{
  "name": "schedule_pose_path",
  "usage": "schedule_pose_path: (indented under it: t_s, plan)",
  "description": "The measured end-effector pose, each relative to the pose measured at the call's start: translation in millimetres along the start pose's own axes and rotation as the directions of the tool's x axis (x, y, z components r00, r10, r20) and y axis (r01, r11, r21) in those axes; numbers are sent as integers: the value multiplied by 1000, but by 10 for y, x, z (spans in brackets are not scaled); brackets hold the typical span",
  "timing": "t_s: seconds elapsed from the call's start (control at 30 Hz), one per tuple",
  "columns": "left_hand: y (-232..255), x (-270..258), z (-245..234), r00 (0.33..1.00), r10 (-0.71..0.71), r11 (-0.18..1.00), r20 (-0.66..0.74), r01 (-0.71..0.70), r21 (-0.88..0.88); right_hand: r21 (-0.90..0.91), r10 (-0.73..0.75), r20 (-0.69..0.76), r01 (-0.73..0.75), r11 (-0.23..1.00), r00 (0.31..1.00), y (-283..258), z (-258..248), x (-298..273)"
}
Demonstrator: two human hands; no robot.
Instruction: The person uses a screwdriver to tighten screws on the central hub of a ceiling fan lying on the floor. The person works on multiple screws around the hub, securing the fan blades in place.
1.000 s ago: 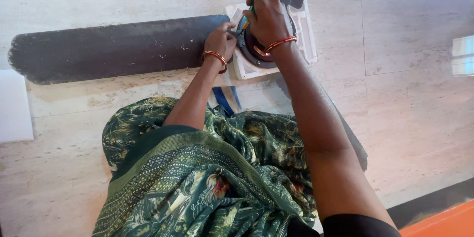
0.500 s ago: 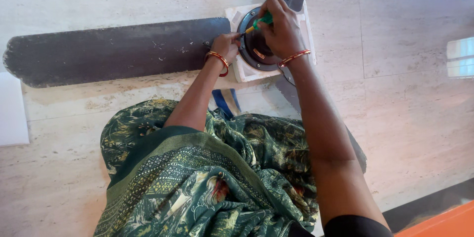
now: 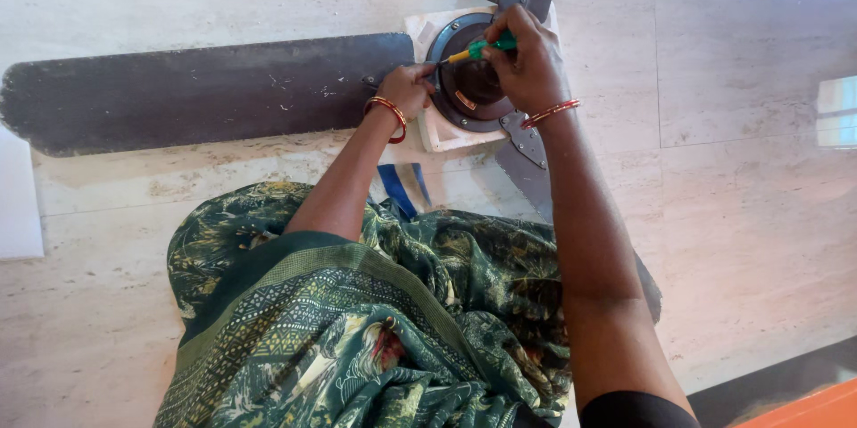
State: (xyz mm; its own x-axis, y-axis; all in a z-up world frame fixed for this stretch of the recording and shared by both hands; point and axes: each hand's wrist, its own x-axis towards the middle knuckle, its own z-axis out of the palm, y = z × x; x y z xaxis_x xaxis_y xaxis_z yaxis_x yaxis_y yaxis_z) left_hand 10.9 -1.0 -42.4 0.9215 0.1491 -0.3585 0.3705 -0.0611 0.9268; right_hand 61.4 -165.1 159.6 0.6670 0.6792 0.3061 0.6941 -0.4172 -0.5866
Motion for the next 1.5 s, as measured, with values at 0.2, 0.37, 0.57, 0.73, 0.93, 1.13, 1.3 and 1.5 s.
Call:
schedule_pose_path:
  t_s: [0.2, 0.37, 0.57, 0.73, 0.93, 1.13, 1.3, 1.5]
  plan:
    - [-132, 79, 41, 1000, -1, 998, 14, 2, -60, -54, -143, 203, 157, 986, 969, -134, 38, 153]
    - [-167, 100, 46, 1000, 30, 1000, 7, -30, -9, -104, -174, 255, 206, 973, 951, -158, 117, 251]
    - [-154, 49, 37, 992, 118, 969, -43, -105, 224, -87, -130, 193, 149, 985, 972, -201, 174, 179]
    - [-212, 79, 68, 986, 160, 964, -52, -145, 223, -118, -141, 114, 155, 981, 983, -203, 358, 159]
    - [-79, -31, 56, 997, 62, 968, -36, -52, 245, -144, -54, -13, 51, 988, 998, -150, 394, 226]
    - [-94, -8, 57, 988, 141, 942, -61, -115, 317, -179, 52, -19, -55, 982, 998, -147, 379, 252]
    - [-70, -15, 74, 985, 132, 945, -109, -92, 313, -113, 1, -2, -1, 994, 1000, -236, 335, 121]
    - [-110, 13, 58, 985, 147, 942, -95, -110, 316, -132, 49, -58, -56, 990, 997, -240, 362, -253]
